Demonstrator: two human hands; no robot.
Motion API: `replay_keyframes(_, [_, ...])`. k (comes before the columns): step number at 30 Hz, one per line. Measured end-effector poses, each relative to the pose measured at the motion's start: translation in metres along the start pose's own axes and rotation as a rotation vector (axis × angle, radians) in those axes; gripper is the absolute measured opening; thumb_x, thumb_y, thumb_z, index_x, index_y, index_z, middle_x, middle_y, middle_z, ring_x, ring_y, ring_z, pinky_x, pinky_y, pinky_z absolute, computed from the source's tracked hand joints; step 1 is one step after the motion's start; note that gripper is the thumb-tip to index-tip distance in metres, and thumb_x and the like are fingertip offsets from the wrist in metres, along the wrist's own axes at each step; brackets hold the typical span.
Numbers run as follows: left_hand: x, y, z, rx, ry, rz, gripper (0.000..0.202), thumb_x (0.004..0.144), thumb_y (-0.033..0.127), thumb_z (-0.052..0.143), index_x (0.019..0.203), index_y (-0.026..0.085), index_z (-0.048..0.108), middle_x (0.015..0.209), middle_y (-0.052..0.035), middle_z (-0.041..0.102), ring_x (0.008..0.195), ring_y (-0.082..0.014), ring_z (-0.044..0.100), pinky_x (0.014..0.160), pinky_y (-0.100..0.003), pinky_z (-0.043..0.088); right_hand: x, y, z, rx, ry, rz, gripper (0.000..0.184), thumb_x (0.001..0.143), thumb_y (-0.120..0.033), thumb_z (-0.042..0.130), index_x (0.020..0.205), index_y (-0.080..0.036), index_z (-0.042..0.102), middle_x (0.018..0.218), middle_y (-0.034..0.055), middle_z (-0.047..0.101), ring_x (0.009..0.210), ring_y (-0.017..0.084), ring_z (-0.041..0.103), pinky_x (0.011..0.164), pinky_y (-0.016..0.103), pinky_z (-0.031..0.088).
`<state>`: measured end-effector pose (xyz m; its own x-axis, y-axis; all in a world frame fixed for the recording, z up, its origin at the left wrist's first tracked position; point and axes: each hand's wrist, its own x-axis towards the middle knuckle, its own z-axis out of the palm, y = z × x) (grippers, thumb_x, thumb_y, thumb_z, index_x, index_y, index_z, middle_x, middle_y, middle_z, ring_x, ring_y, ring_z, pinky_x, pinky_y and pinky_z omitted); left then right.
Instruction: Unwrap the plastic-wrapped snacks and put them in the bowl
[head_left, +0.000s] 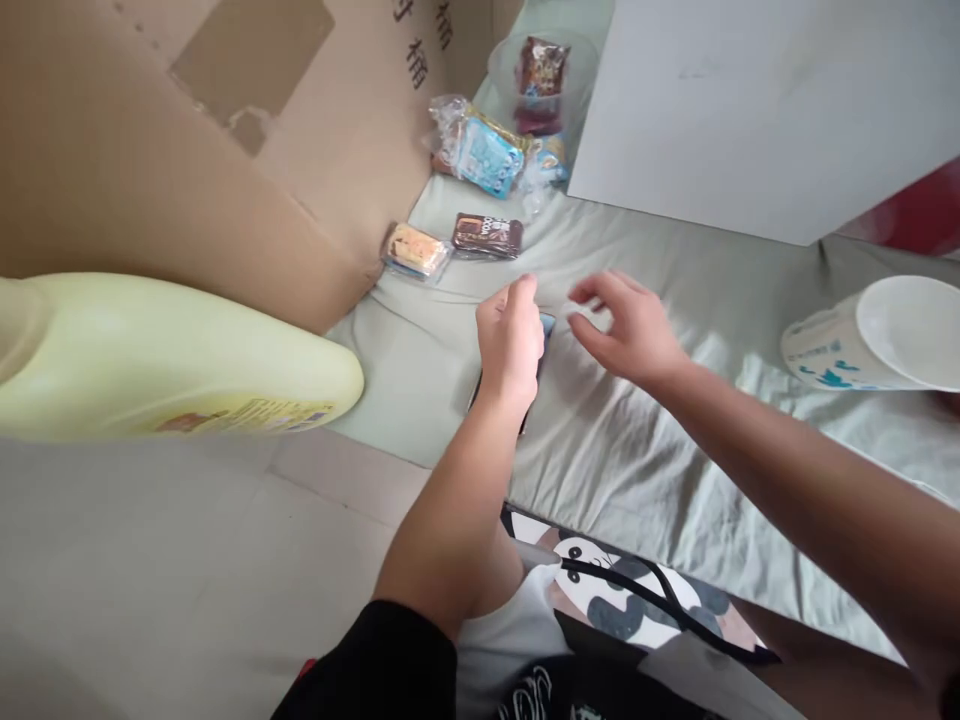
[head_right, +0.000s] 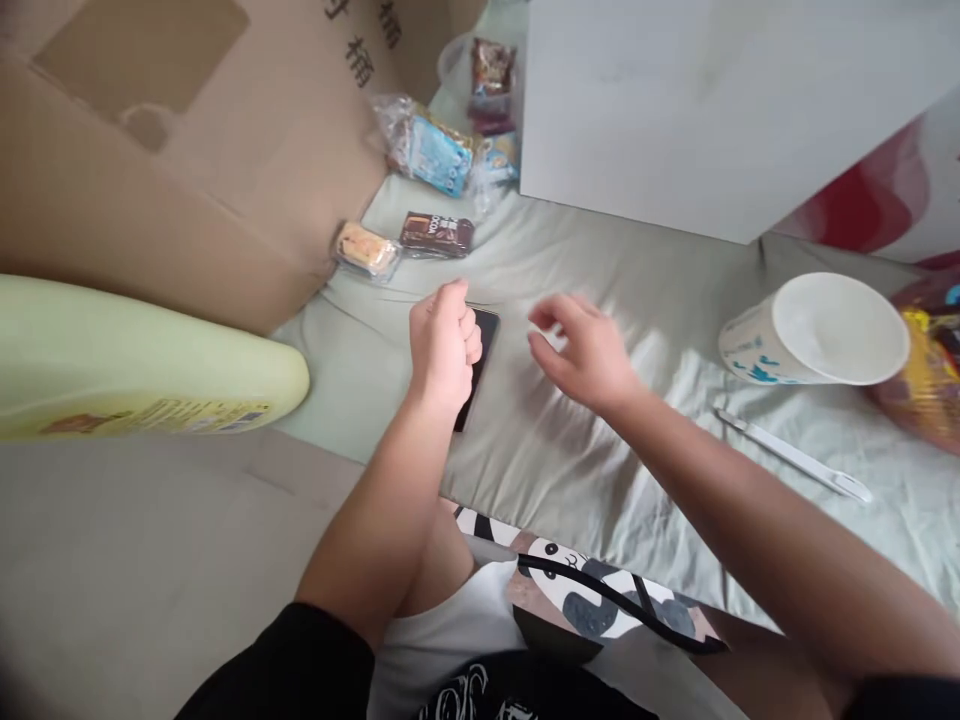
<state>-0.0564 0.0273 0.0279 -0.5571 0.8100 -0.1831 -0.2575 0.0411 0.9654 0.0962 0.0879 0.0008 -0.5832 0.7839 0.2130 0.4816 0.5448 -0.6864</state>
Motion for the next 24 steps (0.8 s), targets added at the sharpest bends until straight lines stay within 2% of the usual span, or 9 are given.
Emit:
replay_keyframes(3, [0.01, 0.0, -0.019, 0.003, 0.033, 0.043, 0.06, 0.097, 0.064, 0.052, 0.066, 0.023, 0.021, 0.054, 0.0055, 0.022, 0.043, -0.0066, 0.027, 0.041, -0.026, 0.024, 0.096, -0.026, 0.052, -0.107, -0.074, -0.152, 0.034, 0.081, -0.019, 0.066, 0.116, -0.022, 0.064, 0.126, 0.0105, 0.064, 0.118, 0.029, 0.061, 0.099, 0.045, 0.051])
replay_keyframes(5, [0.013, 0.001, -0.026, 0.016, 0.039, 0.058, 0.06, 0.097, 0.069, 0.048, 0.066, 0.023, 0.024, 0.054, 0.0045, 0.026, 0.045, -0.0078, 0.033, 0.042, -0.027, 0.028, 0.146, -0.038, 0.083, -0.231, -0.152, -0.162, 0.05, 0.081, -0.016, 0.07, 0.129, -0.022, 0.059, 0.14, 0.0099, 0.055, 0.133, 0.033, 0.052, 0.11, 0.051, 0.044])
replay_keyframes(7, [0.014, 0.003, -0.03, 0.001, 0.047, 0.051, 0.059, 0.097, 0.07, 0.046, 0.067, 0.023, 0.025, 0.055, 0.0038, 0.027, 0.046, -0.0089, 0.036, 0.044, -0.028, 0.029, 0.175, -0.042, 0.103, -0.282, -0.208, -0.113, 0.052, 0.077, -0.01, 0.074, 0.126, -0.022, 0.061, 0.13, 0.0094, 0.059, 0.131, 0.036, 0.053, 0.111, 0.057, 0.041])
replay_keyframes(9, [0.014, 0.005, -0.029, -0.027, 0.051, 0.044, 0.058, 0.098, 0.066, 0.047, 0.067, 0.023, 0.024, 0.055, 0.0037, 0.027, 0.047, -0.0092, 0.036, 0.045, -0.029, 0.029, 0.18, -0.038, 0.108, -0.305, -0.239, -0.066, 0.049, 0.075, -0.007, 0.075, 0.12, -0.022, 0.063, 0.117, 0.009, 0.062, 0.126, 0.037, 0.057, 0.11, 0.062, 0.04])
replay_keyframes(11, [0.013, 0.006, -0.026, -0.065, 0.041, 0.039, 0.056, 0.099, 0.06, 0.049, 0.067, 0.023, 0.022, 0.056, 0.0042, 0.024, 0.047, -0.0088, 0.032, 0.045, -0.029, 0.028, 0.163, -0.029, 0.097, -0.316, -0.257, -0.078, 0.046, 0.077, -0.011, 0.075, 0.12, -0.023, 0.064, 0.114, 0.0098, 0.063, 0.125, 0.038, 0.056, 0.109, 0.063, 0.04])
replay_keyframes(14, [0.011, 0.006, -0.019, -0.115, 0.017, 0.042, 0.057, 0.099, 0.054, 0.054, 0.066, 0.023, 0.019, 0.056, 0.0052, 0.021, 0.045, -0.008, 0.027, 0.045, -0.028, 0.025, 0.11, -0.012, 0.054, -0.379, -0.308, -0.106, 0.05, 0.078, -0.016, 0.072, 0.126, -0.026, 0.063, 0.118, 0.0123, 0.064, 0.121, 0.037, 0.057, 0.104, 0.058, 0.045])
replay_keyframes(19, [0.003, -0.005, -0.001, -0.099, -0.065, 0.092, 0.063, 0.092, 0.057, 0.063, 0.064, 0.023, 0.017, 0.056, 0.0069, 0.017, 0.045, -0.0066, 0.021, 0.044, -0.027, 0.019, 0.006, 0.024, -0.039, -0.393, -0.259, 0.177, 0.062, 0.073, -0.021, 0.065, 0.135, -0.032, 0.06, 0.115, 0.0097, 0.067, 0.096, 0.03, 0.065, 0.08, 0.044, 0.052])
replay_keyframes(21, [-0.004, -0.013, 0.01, -0.06, -0.134, 0.113, 0.064, 0.089, 0.056, 0.067, 0.062, 0.023, 0.019, 0.056, 0.0073, 0.017, 0.046, -0.0064, 0.019, 0.044, -0.027, 0.018, -0.033, 0.04, -0.064, -0.164, -0.076, 0.35, 0.057, 0.073, -0.03, 0.066, 0.129, -0.028, 0.061, 0.103, 0.0065, 0.068, 0.081, 0.023, 0.063, 0.074, 0.039, 0.051])
replay_keyframes(24, [-0.023, -0.029, 0.034, 0.041, -0.29, 0.088, 0.056, 0.085, 0.053, 0.071, 0.06, 0.022, 0.031, 0.054, 0.0073, 0.027, 0.048, -0.0071, 0.029, 0.047, -0.026, 0.025, -0.086, 0.054, -0.08, 0.462, 0.182, 0.544, 0.041, 0.075, -0.044, 0.06, 0.113, -0.027, 0.058, 0.088, 0.0023, 0.065, 0.073, 0.02, 0.061, 0.069, 0.036, 0.052])
